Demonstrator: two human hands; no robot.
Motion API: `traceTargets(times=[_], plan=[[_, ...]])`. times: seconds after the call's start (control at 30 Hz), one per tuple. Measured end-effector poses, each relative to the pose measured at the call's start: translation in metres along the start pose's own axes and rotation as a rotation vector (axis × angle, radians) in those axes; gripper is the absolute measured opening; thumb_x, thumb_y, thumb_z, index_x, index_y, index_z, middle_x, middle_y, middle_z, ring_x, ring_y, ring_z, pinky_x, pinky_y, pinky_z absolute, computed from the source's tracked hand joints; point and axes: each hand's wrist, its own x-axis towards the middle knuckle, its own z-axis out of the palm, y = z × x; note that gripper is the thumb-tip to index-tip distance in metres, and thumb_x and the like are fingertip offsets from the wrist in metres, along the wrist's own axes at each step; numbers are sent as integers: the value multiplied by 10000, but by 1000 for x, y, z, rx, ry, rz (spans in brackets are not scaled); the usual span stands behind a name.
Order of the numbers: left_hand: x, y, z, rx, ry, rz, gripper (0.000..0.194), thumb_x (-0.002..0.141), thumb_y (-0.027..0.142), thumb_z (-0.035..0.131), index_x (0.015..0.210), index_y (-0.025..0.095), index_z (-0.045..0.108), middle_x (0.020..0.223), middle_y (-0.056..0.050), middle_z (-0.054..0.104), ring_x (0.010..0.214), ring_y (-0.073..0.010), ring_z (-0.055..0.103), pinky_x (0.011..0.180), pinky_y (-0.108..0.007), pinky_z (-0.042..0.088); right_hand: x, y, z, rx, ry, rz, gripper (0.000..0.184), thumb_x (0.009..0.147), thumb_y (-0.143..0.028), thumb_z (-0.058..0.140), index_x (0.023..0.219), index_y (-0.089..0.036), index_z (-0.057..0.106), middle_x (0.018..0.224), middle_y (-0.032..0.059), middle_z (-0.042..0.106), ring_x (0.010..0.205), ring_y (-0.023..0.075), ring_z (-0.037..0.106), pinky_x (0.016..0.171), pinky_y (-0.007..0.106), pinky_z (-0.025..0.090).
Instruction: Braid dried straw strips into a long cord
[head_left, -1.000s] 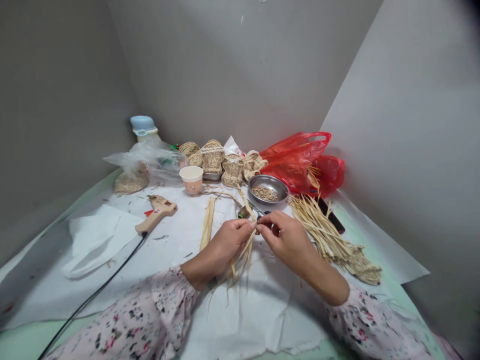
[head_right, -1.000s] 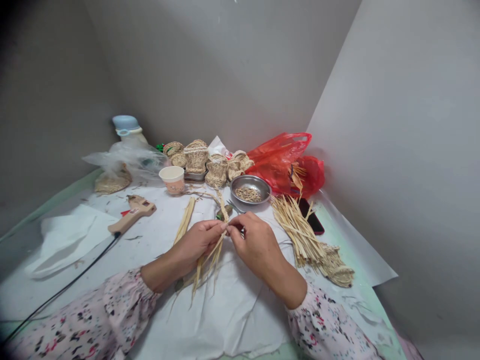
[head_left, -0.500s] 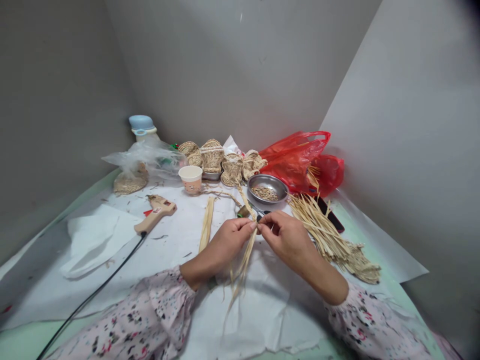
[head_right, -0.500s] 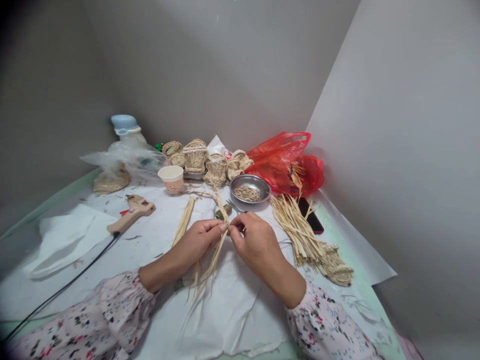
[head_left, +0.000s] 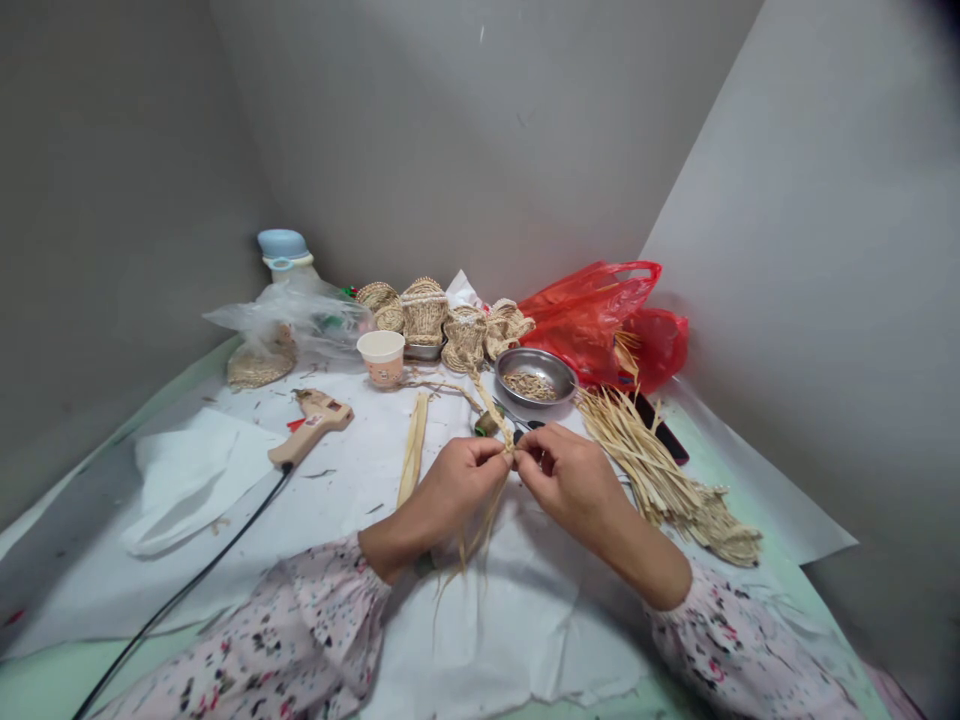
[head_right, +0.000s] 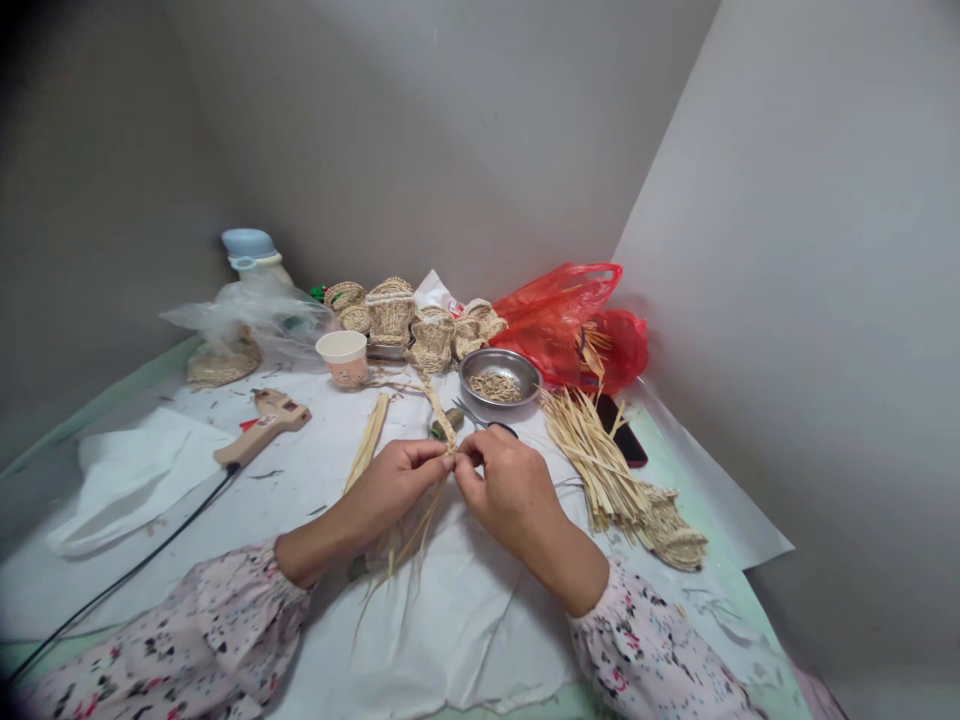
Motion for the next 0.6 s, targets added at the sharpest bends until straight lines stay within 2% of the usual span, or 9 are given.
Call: traceTargets(times=[0.17, 0.3, 0.37, 0.5, 0.6], plan=[[0, -1, 1, 21, 29, -1, 271, 798, 353, 484, 651, 153, 591, 559, 49, 414, 562, -102, 364, 536, -218, 262, 4, 5, -6, 60, -20, -17, 94, 796, -192, 527, 798, -183, 620, 760, 26, 605, 693, 148, 545, 648, 261, 405], [1, 0, 1, 21, 37, -10, 240, 786, 321, 485, 674, 158, 621, 545, 51, 446, 548, -102, 385, 539, -217, 277, 10, 11, -11, 128, 0, -119, 194, 824, -201, 505, 988, -170, 606, 961, 79, 618, 927, 198, 541, 834, 331, 401], [2, -1, 1, 9, 32, 1, 226, 781, 297, 480, 671, 159, 621, 564, 43, 482, 567, -108, 410, 560, -220, 299, 11, 12, -12, 188, -77, -147, 220, 858, -202, 455, 1030, -177, 591, 1016, 79, 611, 970, 195, 528, 860, 336, 392], [3, -4, 0, -12, 12, 32, 236, 790, 296, 463, 684, 158, 623, 642, 19, 569, 642, -133, 485, 625, -231, 351, 9, 10, -7, 290, -250, -113, 238, 893, -175, 351, 830, -181, 580, 805, 20, 596, 774, 144, 537, 712, 260, 412], [4, -5, -1, -13, -15, 42, 249, 793, 290, 449, 698, 158, 637, 705, 0, 622, 710, -154, 532, 685, -241, 382, 8, 10, 1, 350, -259, -54, 234, 878, -166, 358, 749, -177, 553, 704, -4, 558, 672, 123, 511, 634, 230, 396]])
